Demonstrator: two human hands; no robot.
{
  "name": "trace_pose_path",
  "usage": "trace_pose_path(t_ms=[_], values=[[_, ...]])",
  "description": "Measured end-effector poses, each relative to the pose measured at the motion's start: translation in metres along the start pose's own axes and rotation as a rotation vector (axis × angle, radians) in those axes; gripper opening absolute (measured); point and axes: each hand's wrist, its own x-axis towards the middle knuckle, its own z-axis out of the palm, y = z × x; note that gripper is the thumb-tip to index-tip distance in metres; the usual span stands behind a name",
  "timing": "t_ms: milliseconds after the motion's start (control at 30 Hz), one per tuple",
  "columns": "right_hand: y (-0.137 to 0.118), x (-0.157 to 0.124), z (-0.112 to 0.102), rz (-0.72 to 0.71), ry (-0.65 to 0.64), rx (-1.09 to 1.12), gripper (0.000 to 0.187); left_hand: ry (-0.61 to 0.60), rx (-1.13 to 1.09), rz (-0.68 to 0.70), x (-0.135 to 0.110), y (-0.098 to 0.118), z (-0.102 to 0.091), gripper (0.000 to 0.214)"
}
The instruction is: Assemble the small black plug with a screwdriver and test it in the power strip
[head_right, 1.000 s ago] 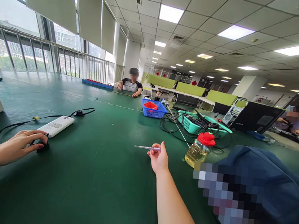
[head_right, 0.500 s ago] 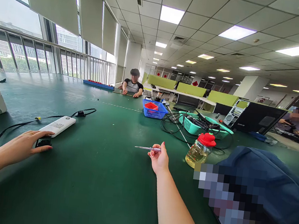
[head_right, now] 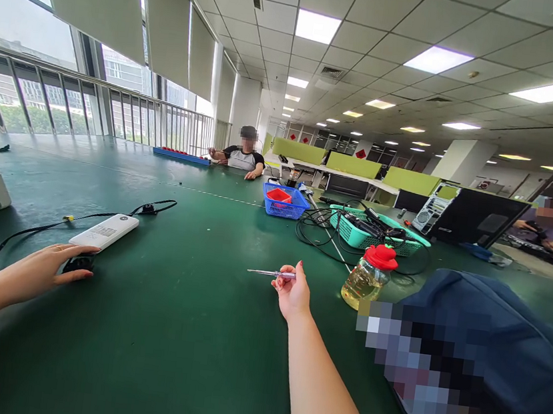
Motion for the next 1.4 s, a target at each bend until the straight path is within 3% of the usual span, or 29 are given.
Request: trace_pose_path(t_ms=[233, 700, 1100, 1400], values=[[0.000, 0.001, -0.001, 0.005, -0.001, 0.000, 0.046, -0.036, -0.015, -0.014, -0.005, 0.007, -0.008, 0.064], [0.001, 0.001, 0.000, 0.002, -0.002, -0.022, 0.047, 0.006, 0.044, -0.021, -0.009, 0.013, -0.013, 0.057], [0.000, 0.000, 0.001, 0.008, 0.005, -0.005, 0.046, -0.067, 0.002, -0.016, -0.009, 0.017, -0.015, 0.060], [-0.001, -0.001, 0.004, 0.009, -0.005, -0.021, 0.047, -0.042, 0.106, -0.056, -0.007, 0.021, -0.019, 0.056]])
